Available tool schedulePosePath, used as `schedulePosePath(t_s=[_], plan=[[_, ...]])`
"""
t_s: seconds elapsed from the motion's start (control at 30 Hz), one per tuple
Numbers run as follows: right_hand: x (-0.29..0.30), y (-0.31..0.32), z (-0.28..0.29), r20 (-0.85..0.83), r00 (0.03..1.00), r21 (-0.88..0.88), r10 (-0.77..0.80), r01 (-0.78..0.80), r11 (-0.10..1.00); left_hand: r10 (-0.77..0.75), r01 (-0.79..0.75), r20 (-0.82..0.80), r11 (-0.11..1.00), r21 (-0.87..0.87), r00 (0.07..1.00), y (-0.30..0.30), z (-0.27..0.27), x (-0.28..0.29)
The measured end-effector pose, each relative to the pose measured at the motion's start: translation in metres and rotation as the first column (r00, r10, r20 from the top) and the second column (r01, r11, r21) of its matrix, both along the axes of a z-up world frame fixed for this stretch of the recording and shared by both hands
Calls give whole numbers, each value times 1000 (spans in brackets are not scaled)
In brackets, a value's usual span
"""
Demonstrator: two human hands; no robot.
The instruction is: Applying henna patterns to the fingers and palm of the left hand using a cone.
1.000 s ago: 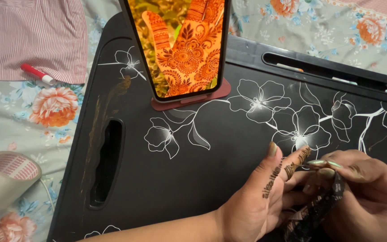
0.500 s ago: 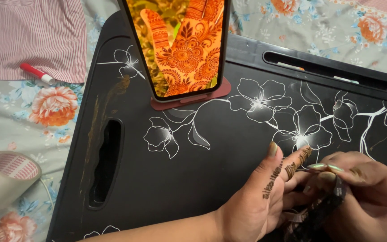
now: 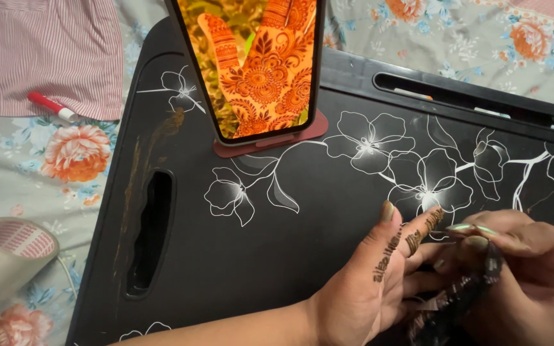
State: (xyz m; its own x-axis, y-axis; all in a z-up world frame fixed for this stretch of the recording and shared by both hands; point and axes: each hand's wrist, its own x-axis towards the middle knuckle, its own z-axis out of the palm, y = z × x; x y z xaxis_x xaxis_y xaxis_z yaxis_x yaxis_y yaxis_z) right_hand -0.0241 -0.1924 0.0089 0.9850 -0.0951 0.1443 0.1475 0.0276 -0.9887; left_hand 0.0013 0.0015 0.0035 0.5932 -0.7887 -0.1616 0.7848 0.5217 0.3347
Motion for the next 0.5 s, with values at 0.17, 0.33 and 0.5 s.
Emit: schedulePosePath(t_s=[0.17, 0.33, 0.5], plan=[[1, 6, 7, -77, 996, -91, -54, 47, 995, -3, 3, 9, 1000, -9, 1000, 0, -1, -2], [-1, 5, 2, -56, 997, -78, -48, 44, 996, 5, -5, 9, 1000, -29, 1000, -2, -3, -2], [0, 10, 6, -55, 997, -97, -58, 52, 994, 4, -4, -5, 1000, -16, 1000, -1, -3, -2]])
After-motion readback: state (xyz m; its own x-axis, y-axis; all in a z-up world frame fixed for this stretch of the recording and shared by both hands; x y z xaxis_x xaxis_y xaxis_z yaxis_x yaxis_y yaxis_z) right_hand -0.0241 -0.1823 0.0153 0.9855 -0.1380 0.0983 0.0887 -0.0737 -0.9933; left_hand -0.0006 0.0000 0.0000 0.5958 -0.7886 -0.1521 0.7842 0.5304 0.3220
